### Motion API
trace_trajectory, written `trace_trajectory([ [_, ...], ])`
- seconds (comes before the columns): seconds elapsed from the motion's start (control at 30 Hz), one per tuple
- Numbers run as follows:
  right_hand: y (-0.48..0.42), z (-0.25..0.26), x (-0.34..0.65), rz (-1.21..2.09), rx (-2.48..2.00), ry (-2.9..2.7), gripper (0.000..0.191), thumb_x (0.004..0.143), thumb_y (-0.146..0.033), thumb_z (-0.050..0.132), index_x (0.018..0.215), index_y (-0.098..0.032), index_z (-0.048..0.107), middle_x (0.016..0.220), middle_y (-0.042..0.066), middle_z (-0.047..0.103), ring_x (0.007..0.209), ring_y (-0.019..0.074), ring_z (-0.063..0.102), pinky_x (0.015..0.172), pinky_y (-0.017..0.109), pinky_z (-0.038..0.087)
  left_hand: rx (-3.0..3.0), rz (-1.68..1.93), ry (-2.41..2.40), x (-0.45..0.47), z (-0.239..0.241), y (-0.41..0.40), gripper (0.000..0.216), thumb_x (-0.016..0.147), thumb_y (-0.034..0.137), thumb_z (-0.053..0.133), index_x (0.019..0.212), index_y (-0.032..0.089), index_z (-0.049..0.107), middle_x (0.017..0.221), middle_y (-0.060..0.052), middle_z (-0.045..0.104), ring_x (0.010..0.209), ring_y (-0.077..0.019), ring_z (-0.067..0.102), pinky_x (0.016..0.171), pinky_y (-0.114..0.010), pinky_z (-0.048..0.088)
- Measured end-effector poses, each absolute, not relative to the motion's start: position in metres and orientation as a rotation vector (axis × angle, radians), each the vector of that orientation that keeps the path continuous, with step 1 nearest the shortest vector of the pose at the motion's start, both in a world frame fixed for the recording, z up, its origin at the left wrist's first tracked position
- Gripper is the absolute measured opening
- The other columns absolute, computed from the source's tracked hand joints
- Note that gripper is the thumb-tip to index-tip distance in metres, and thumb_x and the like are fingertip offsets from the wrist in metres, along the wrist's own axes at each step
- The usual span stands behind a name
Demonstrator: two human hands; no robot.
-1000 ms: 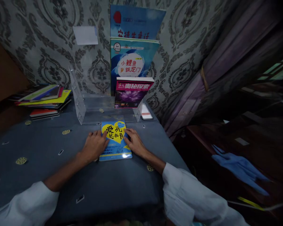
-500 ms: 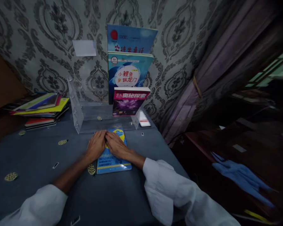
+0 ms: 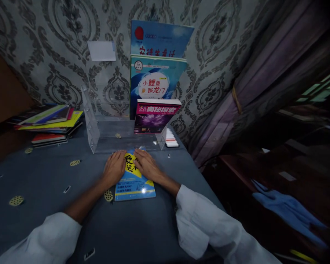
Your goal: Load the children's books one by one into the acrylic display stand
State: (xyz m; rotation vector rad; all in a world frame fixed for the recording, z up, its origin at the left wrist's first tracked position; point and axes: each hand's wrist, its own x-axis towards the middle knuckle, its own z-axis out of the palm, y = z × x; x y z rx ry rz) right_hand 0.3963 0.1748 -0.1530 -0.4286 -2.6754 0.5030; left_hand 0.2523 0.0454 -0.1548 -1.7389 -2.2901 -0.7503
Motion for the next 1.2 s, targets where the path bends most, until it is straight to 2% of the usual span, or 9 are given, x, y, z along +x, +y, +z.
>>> trace_trajectory([
  [0.3, 0.186, -0.16, 0.414, 0.593, -0.568, -2.565, 0.043, 0.099, -0.027, 0.049, 0.138, -0.014, 0.06, 0.148, 0.018, 0.056, 0.144, 0.0279, 0.046, 0.12, 0.054, 0.033, -1.758, -0.689, -2.34, 0.255, -0.147, 0.042, 0.04, 0.1, 0.022, 0.035, 0.134, 0.015, 0.056, 0.134, -0.014, 0.064, 0.126, -0.0281, 0.056, 0.108, -0.047, 0.045],
  [0.53, 0.203, -0.17, 0.416, 0.776, -0.506, -2.432, 0.04, 0.095, -0.022, 0.051, 0.131, -0.016, 0.066, 0.141, 0.015, 0.062, 0.136, 0.0243, 0.055, 0.116, 0.046, 0.042, -1.751, -0.616, -2.372, 0.255, -0.145, 0.043, 0.041, 0.1, 0.021, 0.036, 0.131, 0.013, 0.061, 0.141, -0.014, 0.061, 0.132, -0.028, 0.055, 0.114, -0.047, 0.041],
  [0.7, 0.21, -0.166, 0.418, 0.875, -0.463, -2.404, 0.041, 0.096, -0.02, 0.046, 0.132, -0.015, 0.065, 0.137, 0.013, 0.066, 0.132, 0.0234, 0.058, 0.115, 0.046, 0.043, -1.844, -0.475, -2.318, 0.254, -0.14, 0.044, 0.043, 0.1, 0.022, 0.037, 0.134, 0.012, 0.061, 0.145, -0.015, 0.059, 0.136, -0.0273, 0.053, 0.118, -0.049, 0.036],
  [0.93, 0.215, -0.168, 0.418, 0.929, -0.445, -2.379, 0.04, 0.098, -0.023, 0.044, 0.133, -0.022, 0.065, 0.139, 0.009, 0.065, 0.13, 0.0219, 0.059, 0.114, 0.044, 0.044, -2.143, -0.362, -2.218, 0.246, -0.139, 0.056, 0.05, 0.103, 0.033, 0.034, 0.147, 0.014, 0.049, 0.156, -0.013, 0.047, 0.146, -0.0246, 0.042, 0.12, -0.049, 0.032],
  [1.07, 0.214, -0.166, 0.418, 0.951, -0.432, -2.366, 0.043, 0.101, -0.028, 0.039, 0.136, -0.018, 0.063, 0.14, 0.012, 0.064, 0.129, 0.0227, 0.06, 0.111, 0.044, 0.046, -2.328, -0.262, -2.162, 0.244, -0.136, 0.065, 0.057, 0.104, 0.044, 0.033, 0.155, 0.017, 0.038, 0.162, -0.012, 0.036, 0.152, -0.024, 0.03, 0.122, -0.049, 0.025],
  [1.2, 0.212, -0.161, 0.418, 0.96, -0.43, -2.364, 0.043, 0.104, -0.033, 0.038, 0.136, -0.021, 0.063, 0.14, 0.009, 0.065, 0.13, 0.0221, 0.059, 0.112, 0.044, 0.044, -2.424, -0.223, -2.085, 0.249, -0.134, 0.069, 0.059, 0.105, 0.049, 0.031, 0.158, 0.022, 0.032, 0.164, -0.01, 0.032, 0.154, -0.0228, 0.025, 0.124, -0.051, 0.017],
])
